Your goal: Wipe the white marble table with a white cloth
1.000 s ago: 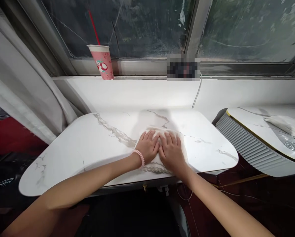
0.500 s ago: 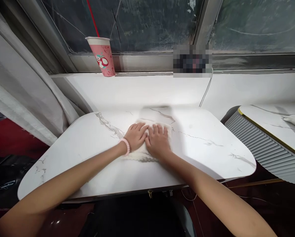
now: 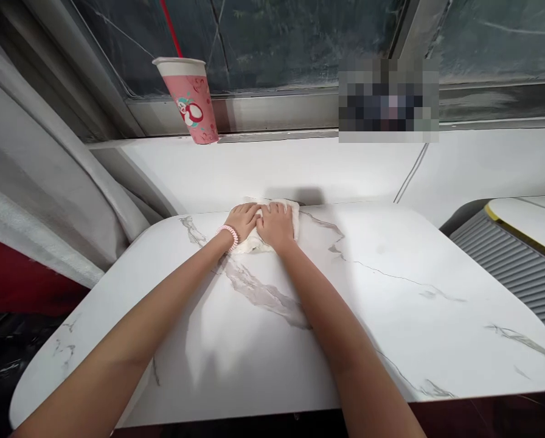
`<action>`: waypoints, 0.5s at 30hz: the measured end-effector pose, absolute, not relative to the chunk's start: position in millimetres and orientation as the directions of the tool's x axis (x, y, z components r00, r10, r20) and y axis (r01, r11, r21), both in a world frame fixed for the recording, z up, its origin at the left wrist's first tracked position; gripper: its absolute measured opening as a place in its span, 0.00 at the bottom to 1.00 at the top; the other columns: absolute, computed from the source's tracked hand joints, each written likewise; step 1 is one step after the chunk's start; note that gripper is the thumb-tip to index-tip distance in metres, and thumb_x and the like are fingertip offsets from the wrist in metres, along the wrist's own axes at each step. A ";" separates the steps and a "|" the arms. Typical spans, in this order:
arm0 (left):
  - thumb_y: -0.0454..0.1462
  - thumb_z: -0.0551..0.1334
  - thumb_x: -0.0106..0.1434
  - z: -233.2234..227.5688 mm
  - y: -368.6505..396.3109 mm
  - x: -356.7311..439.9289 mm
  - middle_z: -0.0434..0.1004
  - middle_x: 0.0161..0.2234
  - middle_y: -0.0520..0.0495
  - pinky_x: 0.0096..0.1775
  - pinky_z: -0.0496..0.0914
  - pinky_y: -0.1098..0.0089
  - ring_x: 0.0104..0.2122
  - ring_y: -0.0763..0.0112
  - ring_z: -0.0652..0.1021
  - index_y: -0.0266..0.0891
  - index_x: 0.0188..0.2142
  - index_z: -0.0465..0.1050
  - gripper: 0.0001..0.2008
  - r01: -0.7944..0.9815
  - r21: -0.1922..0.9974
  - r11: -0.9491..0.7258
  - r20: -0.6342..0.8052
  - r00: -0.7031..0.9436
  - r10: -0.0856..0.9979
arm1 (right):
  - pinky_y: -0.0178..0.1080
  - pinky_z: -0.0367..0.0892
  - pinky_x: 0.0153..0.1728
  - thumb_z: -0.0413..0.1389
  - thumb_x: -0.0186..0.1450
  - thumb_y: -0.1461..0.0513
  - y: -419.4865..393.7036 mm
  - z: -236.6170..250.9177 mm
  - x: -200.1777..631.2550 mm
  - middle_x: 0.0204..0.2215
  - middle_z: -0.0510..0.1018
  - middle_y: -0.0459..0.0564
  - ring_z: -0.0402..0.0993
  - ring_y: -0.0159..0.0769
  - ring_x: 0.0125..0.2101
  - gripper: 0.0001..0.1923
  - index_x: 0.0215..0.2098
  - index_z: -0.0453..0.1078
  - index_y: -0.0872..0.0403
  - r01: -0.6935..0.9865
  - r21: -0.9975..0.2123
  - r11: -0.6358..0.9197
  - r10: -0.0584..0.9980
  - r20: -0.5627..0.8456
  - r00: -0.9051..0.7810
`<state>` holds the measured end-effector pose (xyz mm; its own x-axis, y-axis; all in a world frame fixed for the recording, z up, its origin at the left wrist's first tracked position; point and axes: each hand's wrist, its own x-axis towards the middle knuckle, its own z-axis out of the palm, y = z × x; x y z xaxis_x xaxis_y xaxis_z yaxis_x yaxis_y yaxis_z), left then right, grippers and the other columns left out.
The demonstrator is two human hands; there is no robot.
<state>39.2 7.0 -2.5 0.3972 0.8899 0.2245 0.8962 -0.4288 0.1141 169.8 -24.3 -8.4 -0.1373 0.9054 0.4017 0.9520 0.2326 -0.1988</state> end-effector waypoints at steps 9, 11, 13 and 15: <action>0.37 0.45 0.71 -5.9 -37.8 6.0 0.66 0.62 0.38 0.64 0.56 0.54 0.62 0.58 0.65 0.36 0.60 0.64 0.22 0.932 0.058 -0.357 0.257 0.331 0.908 | 0.52 0.48 0.61 0.43 0.71 0.62 -55.7 -15.4 143.1 0.57 0.72 0.59 0.62 0.49 0.57 0.19 0.55 0.69 0.57 0.917 -0.163 0.364 0.852 0.455 -0.257; 0.37 0.46 0.71 -6.1 -57.5 3.2 0.66 0.62 0.38 0.64 0.55 0.54 0.63 0.58 0.65 0.36 0.60 0.64 0.22 0.926 0.046 -0.374 0.256 0.351 0.901 | 0.53 0.48 0.61 0.43 0.71 0.62 -77.4 -15.1 141.3 0.58 0.71 0.59 0.61 0.49 0.58 0.20 0.56 0.68 0.58 0.918 -0.168 0.359 0.856 0.452 -0.252; 0.38 0.46 0.71 -6.6 -80.4 -1.0 0.65 0.63 0.38 0.64 0.55 0.54 0.63 0.58 0.64 0.36 0.61 0.64 0.22 0.913 0.037 -0.407 0.255 0.385 0.887 | 0.56 0.48 0.62 0.43 0.71 0.62 -103.2 -15.0 139.4 0.59 0.70 0.60 0.60 0.51 0.59 0.21 0.57 0.67 0.59 0.920 -0.176 0.349 0.860 0.450 -0.240; 0.38 0.45 0.72 -7.6 -107.1 -7.3 0.65 0.63 0.38 0.65 0.55 0.53 0.63 0.58 0.64 0.35 0.61 0.63 0.22 0.899 0.027 -0.437 0.257 0.417 0.872 | 0.61 0.44 0.62 0.43 0.72 0.61 -131.7 -15.0 137.6 0.59 0.69 0.62 0.60 0.53 0.60 0.21 0.58 0.66 0.59 0.919 -0.170 0.357 0.859 0.447 -0.251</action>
<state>-7.3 -107.1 -7.6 0.4165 0.8719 0.2574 0.8988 -0.4374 0.0272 137.6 -131.7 -15.0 -0.2512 0.8586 0.4469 0.9186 0.3570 -0.1696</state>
